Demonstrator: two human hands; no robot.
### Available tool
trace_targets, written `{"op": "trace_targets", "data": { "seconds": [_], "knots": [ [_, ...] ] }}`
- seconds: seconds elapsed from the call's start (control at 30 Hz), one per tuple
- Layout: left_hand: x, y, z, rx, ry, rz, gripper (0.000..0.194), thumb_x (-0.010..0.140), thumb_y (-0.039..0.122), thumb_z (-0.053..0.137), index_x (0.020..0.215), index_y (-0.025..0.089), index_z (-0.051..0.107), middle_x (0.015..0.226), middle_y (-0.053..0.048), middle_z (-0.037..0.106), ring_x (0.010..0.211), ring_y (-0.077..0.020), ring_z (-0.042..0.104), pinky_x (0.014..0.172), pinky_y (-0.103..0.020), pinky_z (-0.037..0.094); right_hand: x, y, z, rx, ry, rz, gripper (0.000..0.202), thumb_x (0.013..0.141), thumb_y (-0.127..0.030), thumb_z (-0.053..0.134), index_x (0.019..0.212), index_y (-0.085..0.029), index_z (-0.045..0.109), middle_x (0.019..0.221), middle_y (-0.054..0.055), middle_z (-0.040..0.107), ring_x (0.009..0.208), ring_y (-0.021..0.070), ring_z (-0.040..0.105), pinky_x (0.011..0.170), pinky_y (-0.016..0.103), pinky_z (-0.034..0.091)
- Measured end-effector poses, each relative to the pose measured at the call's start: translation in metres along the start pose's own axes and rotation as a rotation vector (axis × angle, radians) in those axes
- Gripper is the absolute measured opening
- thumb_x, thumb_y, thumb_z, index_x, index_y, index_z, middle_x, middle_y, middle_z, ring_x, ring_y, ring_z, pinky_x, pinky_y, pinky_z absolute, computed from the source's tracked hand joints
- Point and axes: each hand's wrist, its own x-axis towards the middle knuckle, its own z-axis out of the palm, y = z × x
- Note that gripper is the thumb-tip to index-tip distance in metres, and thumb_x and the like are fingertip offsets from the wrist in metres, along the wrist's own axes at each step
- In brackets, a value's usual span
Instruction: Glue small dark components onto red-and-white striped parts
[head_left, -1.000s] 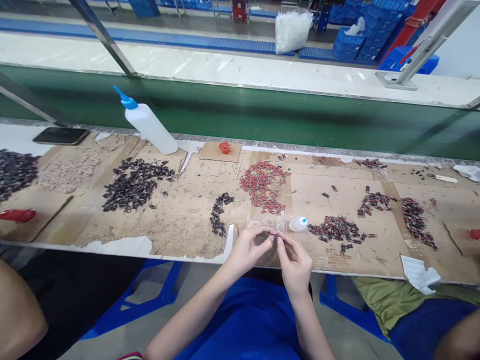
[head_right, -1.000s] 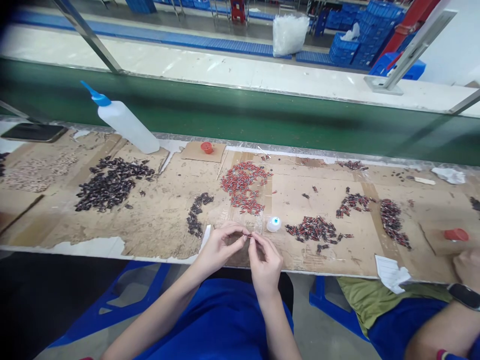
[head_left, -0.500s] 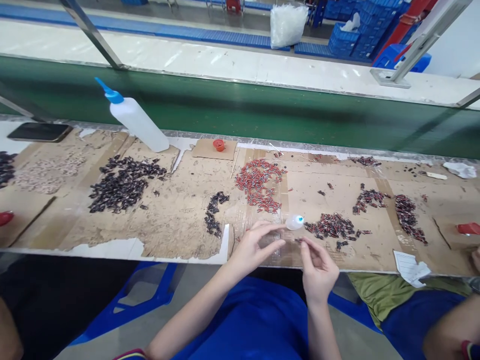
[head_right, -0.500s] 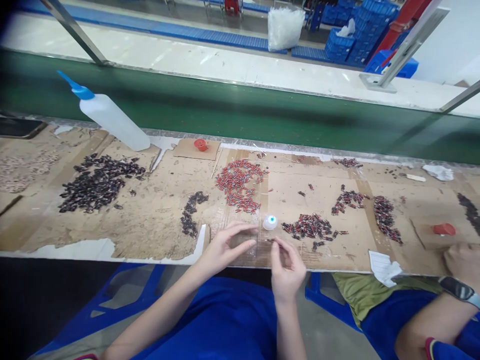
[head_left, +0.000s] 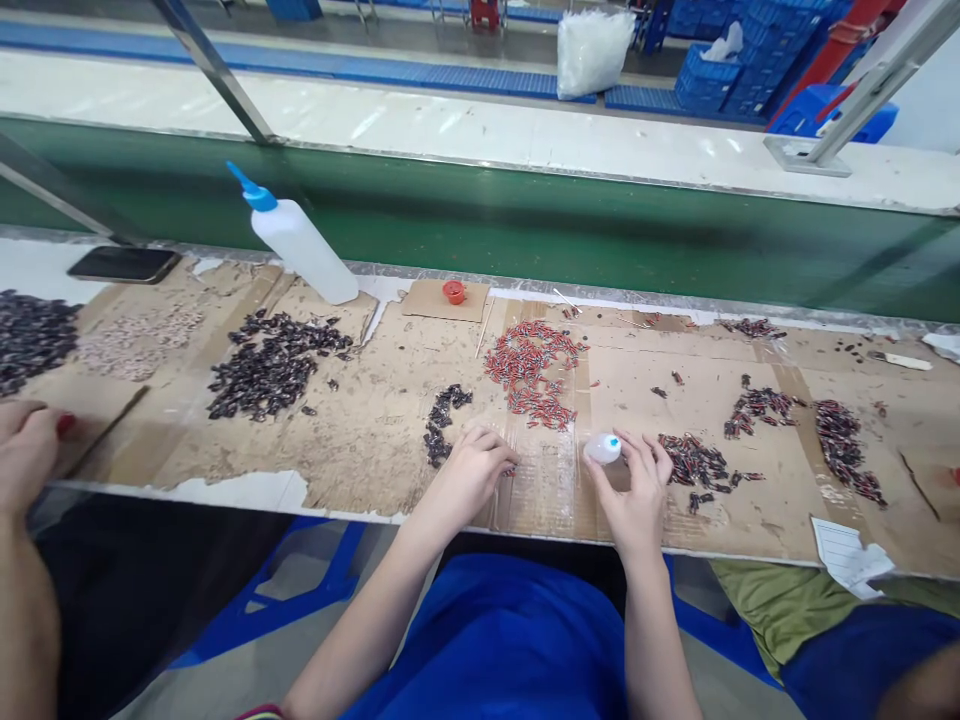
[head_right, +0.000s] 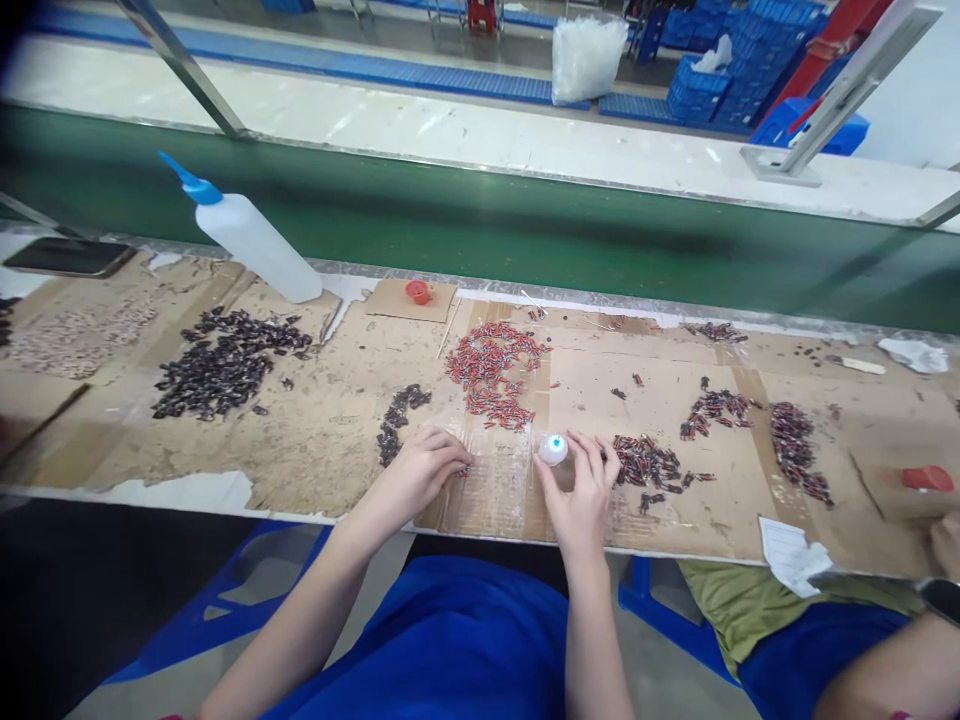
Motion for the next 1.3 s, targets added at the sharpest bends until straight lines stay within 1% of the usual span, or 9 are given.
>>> {"op": "trace_targets", "data": {
  "seconds": [0.13, 0.27, 0.4, 0.53, 0.73, 0.87, 1.0, 1.13, 1.3],
  "knots": [
    [0.003, -0.003, 0.000, 0.028, 0.056, -0.013, 0.018, 0.090, 0.014, 0.051, 0.085, 0.019, 0.067, 0.086, -0.006, 0.068, 0.088, -0.0232, 0.056, 0.083, -0.039, 0.046, -0.001, -0.003, 0.002, 0.228, -0.019, 0.171, 0.030, 0.075, -0.038, 0.071, 0.093, -0.021, 0.055, 0.109, 0.012, 0.069, 0.122, 0.0275, 0.051, 0.103, 0.053, 0.039],
    [0.001, -0.016, -0.013, 0.116, 0.262, -0.106, 0.018, 0.091, 0.018, 0.049, 0.089, 0.021, 0.066, 0.090, -0.006, 0.068, 0.091, -0.0238, 0.056, 0.083, -0.038, 0.046, -0.005, -0.006, 0.000, 0.483, 0.059, 0.409, 0.037, 0.069, -0.037, 0.076, 0.092, -0.020, 0.052, 0.095, 0.009, 0.072, 0.092, 0.0229, 0.068, 0.085, 0.042, 0.051],
    [-0.006, -0.028, -0.029, 0.236, 0.444, -0.307, 0.016, 0.088, 0.021, 0.051, 0.084, 0.021, 0.067, 0.089, -0.007, 0.068, 0.091, -0.0274, 0.057, 0.082, -0.041, 0.046, -0.003, -0.007, -0.007, 0.510, 0.179, 0.434, 0.043, 0.057, -0.040, 0.082, 0.086, -0.017, 0.061, 0.080, 0.004, 0.070, 0.071, 0.0192, 0.066, 0.065, 0.031, 0.052],
    [-0.008, -0.034, -0.031, 0.302, 0.356, -0.428, 0.019, 0.087, 0.022, 0.051, 0.081, 0.020, 0.069, 0.087, -0.009, 0.068, 0.087, -0.0292, 0.059, 0.077, -0.041, 0.045, -0.002, -0.006, -0.011, 0.587, 0.228, 0.463, 0.038, 0.056, -0.037, 0.083, 0.082, -0.015, 0.067, 0.077, 0.005, 0.070, 0.066, 0.0180, 0.064, 0.060, 0.029, 0.050],
    [-0.003, -0.037, -0.018, 0.284, 0.376, -0.326, 0.024, 0.092, 0.020, 0.044, 0.087, 0.020, 0.068, 0.092, -0.009, 0.065, 0.090, -0.0264, 0.054, 0.080, -0.039, 0.042, 0.000, -0.007, -0.007, 0.788, 0.344, 0.535, 0.032, 0.065, -0.044, 0.074, 0.075, -0.016, 0.063, 0.068, 0.002, 0.064, 0.060, 0.0149, 0.060, 0.050, 0.024, 0.042],
    [0.002, -0.014, -0.003, 0.146, 0.217, -0.168, 0.021, 0.093, 0.020, 0.047, 0.091, 0.023, 0.067, 0.093, -0.006, 0.066, 0.093, -0.0239, 0.053, 0.083, -0.038, 0.038, -0.001, -0.010, 0.000, 0.802, 0.324, 0.547, 0.031, 0.074, -0.049, 0.064, 0.079, -0.019, 0.059, 0.069, 0.000, 0.062, 0.055, 0.0126, 0.055, 0.045, 0.022, 0.037],
    [0.009, 0.015, 0.020, -0.005, 0.050, -0.008, 0.016, 0.093, 0.020, 0.052, 0.091, 0.024, 0.067, 0.091, -0.002, 0.071, 0.092, -0.0208, 0.056, 0.081, -0.037, 0.033, -0.008, -0.013, 0.007, 0.747, 0.265, 0.563, 0.031, 0.073, -0.048, 0.066, 0.076, -0.018, 0.058, 0.067, 0.001, 0.062, 0.054, 0.0128, 0.053, 0.047, 0.023, 0.037],
    [0.013, 0.024, 0.030, 0.016, 0.134, -0.097, 0.010, 0.090, 0.024, 0.059, 0.087, 0.022, 0.068, 0.090, -0.003, 0.071, 0.091, -0.0224, 0.055, 0.080, -0.037, 0.031, -0.011, -0.018, 0.012, 0.690, 0.216, 0.557, 0.032, 0.067, -0.043, 0.074, 0.077, -0.016, 0.060, 0.066, 0.001, 0.063, 0.058, 0.0142, 0.057, 0.053, 0.025, 0.043],
    [0.009, 0.019, 0.020, -0.052, 0.169, -0.102, 0.008, 0.089, 0.025, 0.061, 0.093, 0.023, 0.067, 0.095, -0.002, 0.073, 0.096, -0.0219, 0.058, 0.084, -0.038, 0.031, -0.008, -0.028, 0.015, 0.611, 0.199, 0.557, 0.035, 0.067, -0.046, 0.074, 0.079, -0.015, 0.064, 0.070, 0.005, 0.068, 0.063, 0.0182, 0.064, 0.058, 0.028, 0.050]
  ]
}}
